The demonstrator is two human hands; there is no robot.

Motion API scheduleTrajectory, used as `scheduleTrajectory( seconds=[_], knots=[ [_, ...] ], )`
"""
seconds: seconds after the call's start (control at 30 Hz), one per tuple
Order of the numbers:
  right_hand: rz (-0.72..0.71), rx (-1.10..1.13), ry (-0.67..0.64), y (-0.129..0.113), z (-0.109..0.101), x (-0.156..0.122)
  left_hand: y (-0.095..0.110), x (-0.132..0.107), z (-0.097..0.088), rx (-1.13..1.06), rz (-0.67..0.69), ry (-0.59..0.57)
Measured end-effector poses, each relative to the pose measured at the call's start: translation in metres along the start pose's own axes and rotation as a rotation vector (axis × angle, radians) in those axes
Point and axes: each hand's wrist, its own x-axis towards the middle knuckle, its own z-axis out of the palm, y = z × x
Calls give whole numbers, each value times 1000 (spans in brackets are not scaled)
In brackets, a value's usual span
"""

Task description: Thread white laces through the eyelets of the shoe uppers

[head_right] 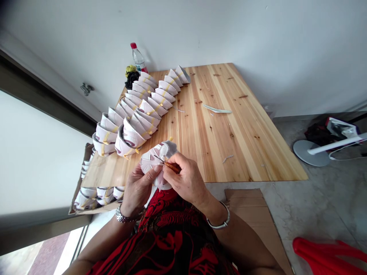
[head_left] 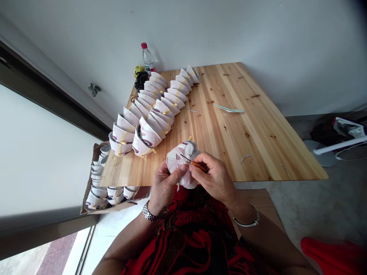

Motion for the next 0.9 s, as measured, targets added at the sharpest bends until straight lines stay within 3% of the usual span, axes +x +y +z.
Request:
scheduleTrajectory(
  seconds=[0.3, 0.47, 0.6, 0.9],
  knots=[
    [-75, -59, 25, 3, 0, 1, -1, 1, 0, 18, 7, 23],
    [-375, -261, 174, -1, -5, -8, 1, 3, -2, -19, 30, 62],
    [-536, -444, 153, -7, -10, -18, 3, 4, -3, 4, 62, 76],
    [-561, -539, 95, -9, -13, -17, -1, 2, -8, 100, 116, 40]
  ],
)
